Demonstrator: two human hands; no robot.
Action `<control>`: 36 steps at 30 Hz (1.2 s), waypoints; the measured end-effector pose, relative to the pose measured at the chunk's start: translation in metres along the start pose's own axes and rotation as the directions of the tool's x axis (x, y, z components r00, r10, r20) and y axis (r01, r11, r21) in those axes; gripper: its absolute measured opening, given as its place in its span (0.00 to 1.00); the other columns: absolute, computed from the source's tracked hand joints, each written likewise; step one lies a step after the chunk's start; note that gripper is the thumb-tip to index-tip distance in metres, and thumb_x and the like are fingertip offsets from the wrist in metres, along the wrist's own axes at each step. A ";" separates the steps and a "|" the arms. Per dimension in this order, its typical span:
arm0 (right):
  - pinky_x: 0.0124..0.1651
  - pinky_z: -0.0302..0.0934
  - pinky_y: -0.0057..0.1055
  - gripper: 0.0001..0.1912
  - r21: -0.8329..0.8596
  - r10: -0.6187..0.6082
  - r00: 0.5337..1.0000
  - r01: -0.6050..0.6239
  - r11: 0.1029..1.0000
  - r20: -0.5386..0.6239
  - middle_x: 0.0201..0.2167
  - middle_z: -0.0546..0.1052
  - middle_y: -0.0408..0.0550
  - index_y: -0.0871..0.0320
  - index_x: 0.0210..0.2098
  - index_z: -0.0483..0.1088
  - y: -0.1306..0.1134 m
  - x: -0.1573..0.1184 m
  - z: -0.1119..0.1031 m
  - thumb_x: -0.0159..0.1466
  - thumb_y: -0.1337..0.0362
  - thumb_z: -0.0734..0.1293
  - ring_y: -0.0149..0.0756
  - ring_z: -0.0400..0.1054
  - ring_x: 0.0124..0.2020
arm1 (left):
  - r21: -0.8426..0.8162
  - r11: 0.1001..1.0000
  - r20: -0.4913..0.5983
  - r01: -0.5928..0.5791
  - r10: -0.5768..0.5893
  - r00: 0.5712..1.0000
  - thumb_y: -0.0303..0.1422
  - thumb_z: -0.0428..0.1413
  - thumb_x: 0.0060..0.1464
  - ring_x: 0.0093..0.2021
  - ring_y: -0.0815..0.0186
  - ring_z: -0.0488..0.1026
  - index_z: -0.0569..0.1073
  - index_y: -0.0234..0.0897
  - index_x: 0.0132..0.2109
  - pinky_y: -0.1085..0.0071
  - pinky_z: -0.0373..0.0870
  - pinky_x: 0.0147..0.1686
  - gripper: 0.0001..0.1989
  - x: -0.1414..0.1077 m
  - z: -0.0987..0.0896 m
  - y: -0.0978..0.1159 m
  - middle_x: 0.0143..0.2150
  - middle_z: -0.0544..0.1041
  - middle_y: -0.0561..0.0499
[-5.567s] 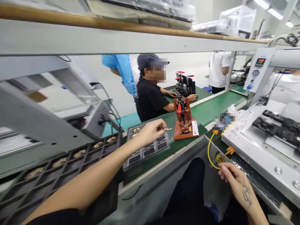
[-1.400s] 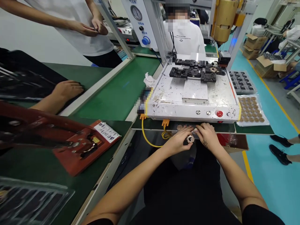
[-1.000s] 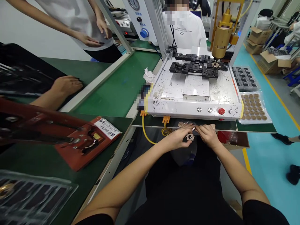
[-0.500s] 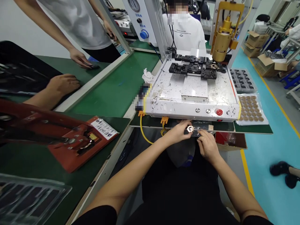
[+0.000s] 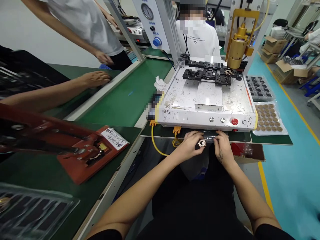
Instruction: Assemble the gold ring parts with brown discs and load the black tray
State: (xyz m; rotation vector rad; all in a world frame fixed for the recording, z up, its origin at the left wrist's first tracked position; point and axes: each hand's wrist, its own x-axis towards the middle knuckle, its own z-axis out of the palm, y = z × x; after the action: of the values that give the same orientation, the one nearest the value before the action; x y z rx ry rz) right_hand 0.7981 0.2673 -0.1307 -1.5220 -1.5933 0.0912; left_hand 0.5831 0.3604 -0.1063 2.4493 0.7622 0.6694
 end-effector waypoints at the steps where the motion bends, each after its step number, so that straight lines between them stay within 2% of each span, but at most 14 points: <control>1: 0.68 0.65 0.61 0.07 0.041 0.060 0.998 -0.059 0.997 -0.033 0.56 0.80 0.62 0.54 0.46 0.72 0.000 0.002 -0.004 0.78 0.60 0.64 0.54 0.73 0.64 | 0.012 1.000 0.001 0.015 -0.015 1.000 0.30 0.64 0.59 0.66 0.43 0.74 0.75 0.37 0.49 0.45 0.68 0.63 0.11 0.003 0.001 0.002 0.60 0.82 0.37; 3: 0.61 0.71 0.54 0.09 0.109 0.174 0.983 -0.167 0.980 -0.054 0.46 0.81 0.57 0.54 0.45 0.73 -0.002 0.005 -0.014 0.77 0.56 0.66 0.50 0.77 0.53 | 0.022 0.999 -0.010 0.036 -0.036 0.999 0.29 0.65 0.59 0.64 0.43 0.74 0.75 0.37 0.49 0.46 0.68 0.62 0.12 0.007 0.002 0.006 0.59 0.81 0.37; 5: 0.48 0.75 0.43 0.11 0.152 0.229 0.973 -0.223 0.963 -0.021 0.39 0.81 0.51 0.54 0.48 0.73 -0.006 0.008 -0.024 0.77 0.54 0.65 0.42 0.78 0.40 | 0.014 0.998 -0.042 0.058 -0.057 0.997 0.30 0.65 0.59 0.63 0.42 0.74 0.76 0.36 0.49 0.45 0.68 0.61 0.12 0.009 0.000 0.011 0.60 0.80 0.36; 7: 0.36 0.73 0.35 0.14 0.236 0.272 0.960 -0.279 0.931 0.060 0.37 0.80 0.48 0.55 0.51 0.74 -0.015 0.011 -0.035 0.78 0.52 0.65 0.36 0.74 0.31 | -0.050 0.996 -0.097 0.079 -0.084 0.992 0.30 0.65 0.58 0.63 0.42 0.74 0.76 0.37 0.49 0.45 0.69 0.61 0.12 0.007 -0.003 0.018 0.60 0.78 0.35; 10: 0.31 0.68 0.30 0.17 0.380 0.333 0.917 -0.395 0.837 0.218 0.39 0.80 0.47 0.54 0.55 0.78 -0.036 0.015 -0.047 0.76 0.50 0.67 0.31 0.70 0.29 | -0.390 0.911 -0.097 0.135 -0.186 0.978 0.32 0.66 0.58 0.57 0.50 0.78 0.75 0.39 0.50 0.51 0.74 0.58 0.14 -0.003 -0.010 0.029 0.55 0.79 0.40; 11: 0.30 0.67 0.30 0.17 0.414 0.345 0.903 -0.425 0.805 0.256 0.38 0.79 0.46 0.54 0.55 0.79 -0.043 0.016 -0.050 0.75 0.50 0.69 0.31 0.69 0.28 | -0.556 0.812 -0.043 0.180 -0.244 0.969 0.33 0.66 0.59 0.52 0.54 0.80 0.74 0.39 0.51 0.55 0.77 0.54 0.15 -0.008 -0.012 0.033 0.51 0.80 0.43; 13: 0.29 0.67 0.31 0.19 0.484 0.374 0.882 -0.471 0.737 0.288 0.35 0.79 0.44 0.53 0.56 0.80 -0.056 0.019 -0.052 0.72 0.50 0.73 0.30 0.68 0.26 | -0.815 0.506 0.114 0.283 -0.340 0.934 0.35 0.68 0.59 0.42 0.60 0.83 0.72 0.39 0.53 0.60 0.81 0.46 0.19 -0.018 -0.017 0.041 0.45 0.81 0.48; 15: 0.28 0.68 0.31 0.19 0.573 0.430 0.851 -0.523 0.631 0.303 0.32 0.79 0.42 0.54 0.52 0.80 -0.065 0.022 -0.051 0.67 0.50 0.78 0.29 0.68 0.23 | -0.919 0.220 0.223 0.326 -0.393 0.892 0.35 0.72 0.56 0.40 0.60 0.85 0.72 0.38 0.54 0.62 0.83 0.44 0.23 -0.026 -0.024 0.049 0.44 0.82 0.48; 17: 0.27 0.70 0.32 0.19 0.631 0.475 0.813 -0.569 0.528 0.336 0.29 0.80 0.41 0.56 0.44 0.79 -0.069 0.024 -0.046 0.63 0.52 0.81 0.30 0.69 0.22 | -0.948 0.069 0.251 0.310 -0.435 0.865 0.33 0.76 0.53 0.44 0.56 0.87 0.73 0.36 0.53 0.59 0.84 0.49 0.26 -0.033 -0.032 0.056 0.45 0.84 0.46; 19: 0.29 0.72 0.32 0.18 0.645 0.486 0.792 -0.595 0.480 0.369 0.25 0.79 0.40 0.57 0.39 0.77 -0.071 0.026 -0.042 0.61 0.52 0.83 0.30 0.71 0.21 | -0.955 -0.007 0.265 0.295 -0.467 0.844 0.31 0.77 0.50 0.50 0.51 0.87 0.75 0.35 0.54 0.55 0.82 0.56 0.28 -0.039 -0.041 0.061 0.48 0.86 0.42; 25: 0.33 0.76 0.33 0.17 0.634 0.449 0.787 -0.612 0.473 0.424 0.24 0.79 0.41 0.57 0.40 0.77 -0.077 0.024 -0.041 0.66 0.51 0.80 0.33 0.76 0.23 | -0.952 -0.113 0.301 0.284 -0.514 0.804 0.41 0.73 0.59 0.58 0.45 0.85 0.79 0.32 0.59 0.45 0.77 0.65 0.26 -0.052 -0.057 0.071 0.56 0.86 0.34; 30: 0.33 0.78 0.34 0.18 0.630 0.445 0.704 -0.703 0.330 0.553 0.25 0.78 0.40 0.55 0.37 0.74 -0.086 0.021 -0.050 0.64 0.50 0.81 0.32 0.74 0.24 | -0.973 -0.097 0.229 0.210 -0.517 0.825 0.42 0.71 0.63 0.62 0.43 0.82 0.80 0.34 0.61 0.43 0.76 0.68 0.25 -0.060 -0.056 0.079 0.59 0.85 0.35; 33: 0.29 0.74 0.33 0.21 0.596 0.424 0.665 -0.744 0.301 0.615 0.23 0.76 0.39 0.54 0.36 0.73 -0.093 0.021 -0.053 0.64 0.47 0.80 0.32 0.71 0.22 | -0.977 -0.084 0.212 0.198 -0.511 0.833 0.43 0.70 0.63 0.63 0.42 0.82 0.80 0.35 0.62 0.41 0.75 0.68 0.26 -0.062 -0.053 0.083 0.58 0.86 0.36; 36: 0.25 0.65 0.31 0.21 0.566 0.396 0.675 -0.738 0.367 0.623 0.21 0.73 0.39 0.54 0.35 0.72 -0.097 0.019 -0.054 0.66 0.45 0.78 0.32 0.66 0.21 | -0.976 -0.085 0.215 0.200 -0.503 0.837 0.43 0.70 0.63 0.63 0.42 0.82 0.80 0.35 0.63 0.39 0.75 0.68 0.27 -0.064 -0.051 0.085 0.57 0.86 0.37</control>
State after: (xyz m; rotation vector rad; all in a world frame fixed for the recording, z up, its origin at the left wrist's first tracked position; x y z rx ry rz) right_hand 0.7611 0.2326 -0.0304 -1.2546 -0.9040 1.4350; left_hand 0.5401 0.2747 -0.0387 0.7063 0.5986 0.8328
